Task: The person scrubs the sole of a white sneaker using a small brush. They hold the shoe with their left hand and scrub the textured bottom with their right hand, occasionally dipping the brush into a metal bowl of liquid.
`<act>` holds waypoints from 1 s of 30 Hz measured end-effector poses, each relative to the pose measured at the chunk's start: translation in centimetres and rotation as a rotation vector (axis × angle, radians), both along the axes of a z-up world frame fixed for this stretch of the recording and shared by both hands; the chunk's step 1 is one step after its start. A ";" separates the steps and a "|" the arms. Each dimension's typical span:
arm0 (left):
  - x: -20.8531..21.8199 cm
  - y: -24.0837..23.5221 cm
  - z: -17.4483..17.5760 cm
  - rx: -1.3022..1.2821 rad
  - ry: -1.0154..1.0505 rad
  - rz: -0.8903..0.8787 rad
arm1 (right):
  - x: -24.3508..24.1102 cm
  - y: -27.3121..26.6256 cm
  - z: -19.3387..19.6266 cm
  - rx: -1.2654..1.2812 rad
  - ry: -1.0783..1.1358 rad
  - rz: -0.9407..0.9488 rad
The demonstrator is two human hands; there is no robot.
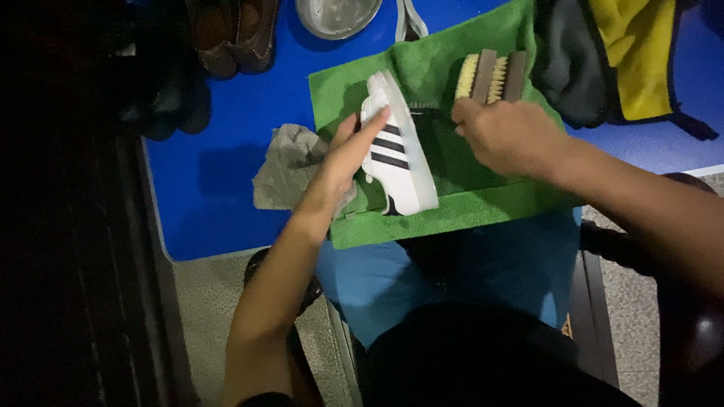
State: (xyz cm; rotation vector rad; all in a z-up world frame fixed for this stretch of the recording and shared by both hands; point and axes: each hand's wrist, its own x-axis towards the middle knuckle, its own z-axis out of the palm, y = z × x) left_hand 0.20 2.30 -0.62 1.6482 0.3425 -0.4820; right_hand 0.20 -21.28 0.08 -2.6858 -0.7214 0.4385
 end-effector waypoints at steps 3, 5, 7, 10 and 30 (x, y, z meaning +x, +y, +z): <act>0.1 0.9 -1.1 -0.070 0.047 0.067 | 1.6 -0.9 -2.6 0.112 -0.054 -0.058; 0.5 1.1 -3.5 -0.222 0.011 0.090 | 2.0 -1.0 -3.8 0.028 -0.192 -0.060; 0.5 1.0 -3.1 -0.364 -0.028 0.102 | 2.0 -0.7 -3.8 -0.045 -0.332 -0.073; 0.1 -0.1 -1.2 -0.056 0.094 0.199 | 1.3 -0.1 -2.2 0.119 -0.481 -0.011; 0.3 -0.7 -1.9 0.144 0.031 0.429 | -0.4 2.6 0.2 0.479 -0.478 0.133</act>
